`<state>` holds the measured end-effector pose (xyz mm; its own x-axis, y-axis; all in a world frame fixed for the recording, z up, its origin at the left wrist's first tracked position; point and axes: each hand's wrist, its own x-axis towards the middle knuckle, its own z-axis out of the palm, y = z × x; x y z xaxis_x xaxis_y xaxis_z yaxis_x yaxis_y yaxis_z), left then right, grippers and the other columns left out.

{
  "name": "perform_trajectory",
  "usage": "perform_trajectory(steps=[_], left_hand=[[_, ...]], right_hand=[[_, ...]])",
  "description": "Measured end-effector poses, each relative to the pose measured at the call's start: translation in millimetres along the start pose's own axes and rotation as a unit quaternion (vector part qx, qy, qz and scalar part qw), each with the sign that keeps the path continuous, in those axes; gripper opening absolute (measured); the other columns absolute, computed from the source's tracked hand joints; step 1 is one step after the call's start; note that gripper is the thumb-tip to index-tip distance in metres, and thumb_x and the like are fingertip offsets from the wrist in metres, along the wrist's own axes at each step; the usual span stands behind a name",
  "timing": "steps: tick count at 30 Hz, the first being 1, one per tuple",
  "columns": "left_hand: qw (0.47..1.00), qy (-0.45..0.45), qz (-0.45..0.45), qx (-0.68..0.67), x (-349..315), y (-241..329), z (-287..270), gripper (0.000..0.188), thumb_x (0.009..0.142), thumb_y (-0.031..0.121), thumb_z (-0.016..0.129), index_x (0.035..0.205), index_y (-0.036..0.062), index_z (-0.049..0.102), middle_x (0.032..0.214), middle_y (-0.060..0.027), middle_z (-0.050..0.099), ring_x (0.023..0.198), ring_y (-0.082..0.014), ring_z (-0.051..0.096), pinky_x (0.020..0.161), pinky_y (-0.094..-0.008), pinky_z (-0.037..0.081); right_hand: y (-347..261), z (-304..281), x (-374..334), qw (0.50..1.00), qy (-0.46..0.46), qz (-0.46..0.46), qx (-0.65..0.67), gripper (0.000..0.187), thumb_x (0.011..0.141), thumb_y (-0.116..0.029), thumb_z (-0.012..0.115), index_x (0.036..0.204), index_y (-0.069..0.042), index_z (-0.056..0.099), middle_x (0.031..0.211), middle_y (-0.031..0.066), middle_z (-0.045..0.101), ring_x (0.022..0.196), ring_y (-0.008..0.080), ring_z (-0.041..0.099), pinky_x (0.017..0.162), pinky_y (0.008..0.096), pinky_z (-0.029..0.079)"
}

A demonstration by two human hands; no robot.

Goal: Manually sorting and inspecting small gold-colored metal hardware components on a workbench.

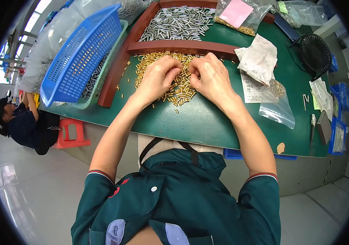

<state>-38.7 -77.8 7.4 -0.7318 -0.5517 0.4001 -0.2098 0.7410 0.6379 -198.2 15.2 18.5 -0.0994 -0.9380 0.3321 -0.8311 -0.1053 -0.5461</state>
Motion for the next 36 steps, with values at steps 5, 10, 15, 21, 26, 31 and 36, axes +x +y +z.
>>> perform_trajectory(steps=[5, 10, 15, 21, 26, 31, 36], left_hand=[[0.824, -0.021, -0.307, -0.475, -16, 22, -19, 0.013, 0.091, 0.013, 0.059, 0.098, 0.0018, 0.059, 0.086, -0.0006, 0.059, 0.076, -0.0051, 0.052, 0.071, -0.0186, 0.043], [0.682, -0.026, -0.35, -0.641, -30, 25, -34, 0.016, 0.092, 0.011, 0.057, 0.103, 0.0013, 0.055, 0.094, -0.0059, 0.06, 0.078, -0.0077, 0.055, 0.073, -0.0197, 0.048], [0.685, 0.021, -0.394, -0.613, -39, 28, -33, 0.015, 0.09, 0.009, 0.059, 0.102, -0.0002, 0.057, 0.092, -0.0104, 0.065, 0.076, -0.0093, 0.061, 0.07, -0.0195, 0.053], [0.738, -0.007, -0.386, -0.554, -50, 31, -29, 0.015, 0.09, 0.01, 0.059, 0.1, -0.0001, 0.062, 0.087, -0.0103, 0.067, 0.074, -0.011, 0.063, 0.069, -0.0227, 0.053], [0.799, -0.012, -0.357, -0.484, -54, 38, -29, 0.015, 0.09, 0.009, 0.058, 0.1, -0.0013, 0.062, 0.087, -0.0098, 0.066, 0.075, -0.0128, 0.064, 0.069, -0.0242, 0.054], [0.771, 0.028, -0.366, -0.52, -58, 39, -19, 0.014, 0.091, 0.007, 0.057, 0.101, -0.0013, 0.061, 0.088, -0.0099, 0.067, 0.076, -0.0151, 0.066, 0.07, -0.0257, 0.056], [0.724, 0.063, -0.392, -0.565, -58, 42, -16, 0.016, 0.09, 0.008, 0.059, 0.103, -0.0018, 0.061, 0.088, -0.0103, 0.067, 0.078, -0.0156, 0.066, 0.073, -0.0261, 0.056]], right_hand=[[-2, 6, 0, 0.999, 0.038, -0.033, -0.001, 0.012, 0.068, -0.004, 0.062, 0.077, -0.005, 0.069, 0.072, 0.0065, 0.062, 0.079, 0.0253, 0.055, 0.074, 0.0365, 0.047], [-1, 11, 0, 0.995, 0.034, -0.091, -0.037, 0.013, 0.067, -0.004, 0.065, 0.079, -0.006, 0.07, 0.075, 0.0061, 0.062, 0.079, 0.0253, 0.055, 0.074, 0.0366, 0.047], [-5, 6, 4, 0.997, 0.009, -0.072, -0.032, 0.01, 0.068, -0.004, 0.065, 0.078, -0.004, 0.067, 0.074, 0.0059, 0.062, 0.078, 0.025, 0.055, 0.073, 0.0362, 0.046], [-30, -10, 1, 0.956, -0.123, 0.069, 0.257, 0.013, 0.073, -0.012, 0.065, 0.081, -0.001, 0.066, 0.069, 0.0049, 0.06, 0.067, 0.011, 0.057, 0.06, 0.0259, 0.045], [-35, -14, -1, 0.934, -0.165, 0.089, 0.303, 0.015, 0.072, -0.012, 0.066, 0.081, 0.0, 0.066, 0.069, 0.0045, 0.059, 0.066, 0.0106, 0.055, 0.06, 0.0256, 0.044], [-33, -11, -2, 0.934, -0.182, 0.083, 0.297, 0.012, 0.073, -0.011, 0.067, 0.081, -0.001, 0.067, 0.07, 0.004, 0.06, 0.068, 0.011, 0.054, 0.062, 0.0264, 0.044], [-36, -9, -3, 0.953, -0.126, 0.051, 0.271, 0.013, 0.077, -0.012, 0.067, 0.087, -0.004, 0.071, 0.074, 0.0051, 0.063, 0.077, 0.0153, 0.053, 0.065, 0.0276, 0.044]])
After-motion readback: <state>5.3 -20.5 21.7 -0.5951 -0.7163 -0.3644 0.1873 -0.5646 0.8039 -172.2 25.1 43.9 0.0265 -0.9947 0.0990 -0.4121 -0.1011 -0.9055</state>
